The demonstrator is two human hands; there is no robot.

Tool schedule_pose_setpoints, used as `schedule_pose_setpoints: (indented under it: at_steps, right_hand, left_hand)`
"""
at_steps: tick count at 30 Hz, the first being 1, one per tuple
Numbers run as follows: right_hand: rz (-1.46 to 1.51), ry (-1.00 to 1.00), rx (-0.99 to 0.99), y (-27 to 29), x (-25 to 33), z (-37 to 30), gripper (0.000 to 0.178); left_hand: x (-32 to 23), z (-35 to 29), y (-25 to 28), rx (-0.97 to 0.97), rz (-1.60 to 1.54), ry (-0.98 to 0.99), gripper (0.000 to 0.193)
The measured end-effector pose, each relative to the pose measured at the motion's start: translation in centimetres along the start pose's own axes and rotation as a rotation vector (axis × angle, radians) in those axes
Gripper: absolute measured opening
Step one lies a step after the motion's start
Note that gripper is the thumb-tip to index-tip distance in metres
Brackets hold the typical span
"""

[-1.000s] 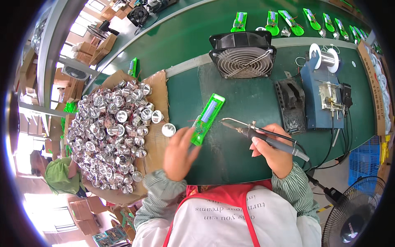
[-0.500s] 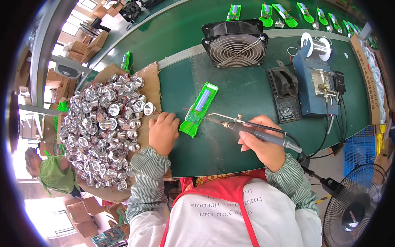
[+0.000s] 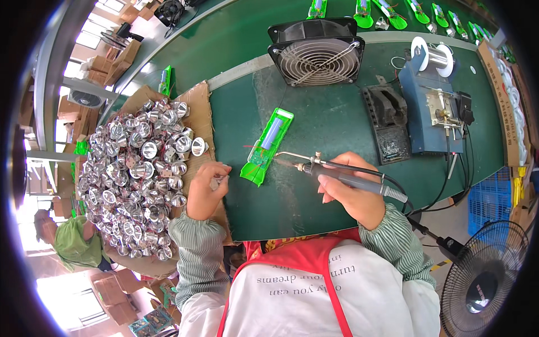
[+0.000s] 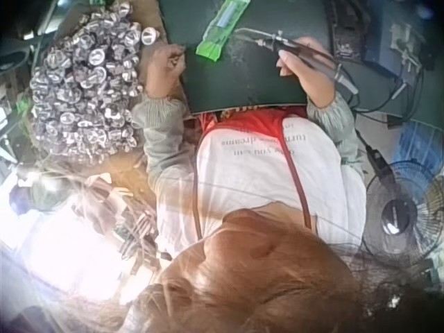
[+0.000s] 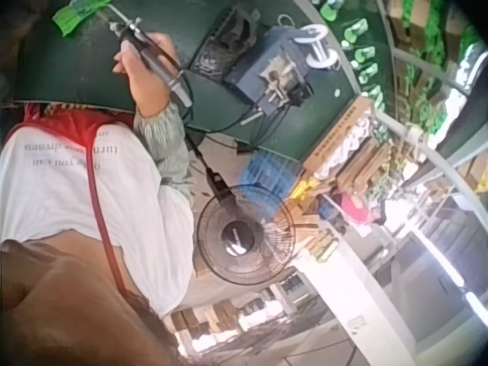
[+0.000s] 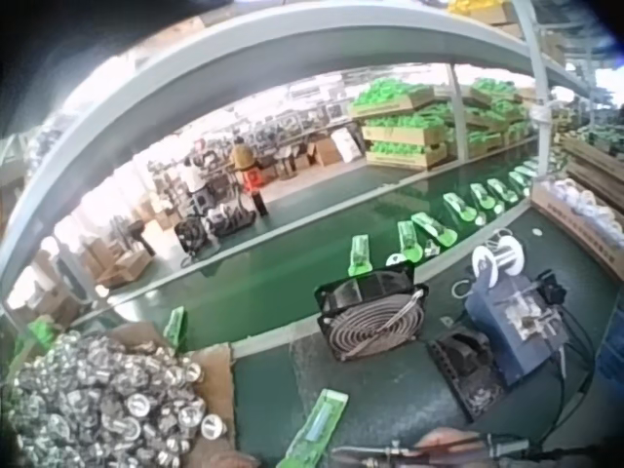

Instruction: The person solders wires from reflectors onto circuit boards inside flashlight casings using a soldering iron and places the assembled units onto the conveyor belt.

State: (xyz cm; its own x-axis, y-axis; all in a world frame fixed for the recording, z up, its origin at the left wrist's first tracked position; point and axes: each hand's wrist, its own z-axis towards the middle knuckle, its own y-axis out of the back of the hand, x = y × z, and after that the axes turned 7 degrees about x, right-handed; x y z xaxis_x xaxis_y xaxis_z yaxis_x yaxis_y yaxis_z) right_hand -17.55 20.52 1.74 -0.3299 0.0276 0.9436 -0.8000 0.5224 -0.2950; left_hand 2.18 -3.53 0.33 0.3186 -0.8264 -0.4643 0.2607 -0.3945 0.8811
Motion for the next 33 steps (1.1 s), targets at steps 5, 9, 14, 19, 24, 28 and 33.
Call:
schedule_pose_setpoints:
  at_steps: [5,9,14,19,24,28,33]
  right_hand:
    - [0.010,-0.027,0.012,-0.8,0.1,0.6,0.016]
    - [0.018,-0.027,0.036,-1.2,-0.1,1.0,0.016]
    - [-0.004,-0.053,0.055,-1.7,-0.3,1.7,0.015]
    - [-0.006,-0.072,0.068,-2.0,-0.7,2.6,0.014]
    - [-0.015,-0.097,0.089,-2.3,-1.1,3.3,0.013]
    - [0.024,-0.131,0.088,-2.2,-1.2,3.7,0.014]
    - [0.025,-0.149,0.096,-2.3,-1.4,3.9,0.014]
  left_hand:
    - [-0.6,-0.8,-0.1,0.073,-0.547,0.335,0.004]
    - [-3.0,-0.1,-0.5,0.085,-0.727,0.584,0.006]
    - [-2.8,0.3,-2.2,0.029,-0.498,0.436,0.008]
    - [-3.0,0.8,-3.1,-0.010,-0.433,0.365,0.010]
    - [-3.3,1.2,-3.1,-0.039,-0.323,0.313,0.011]
    - [-3.4,1.4,-3.2,-0.029,-0.300,0.302,0.010]
    - [-3.4,1.6,-3.3,-0.030,-0.277,0.295,0.009]
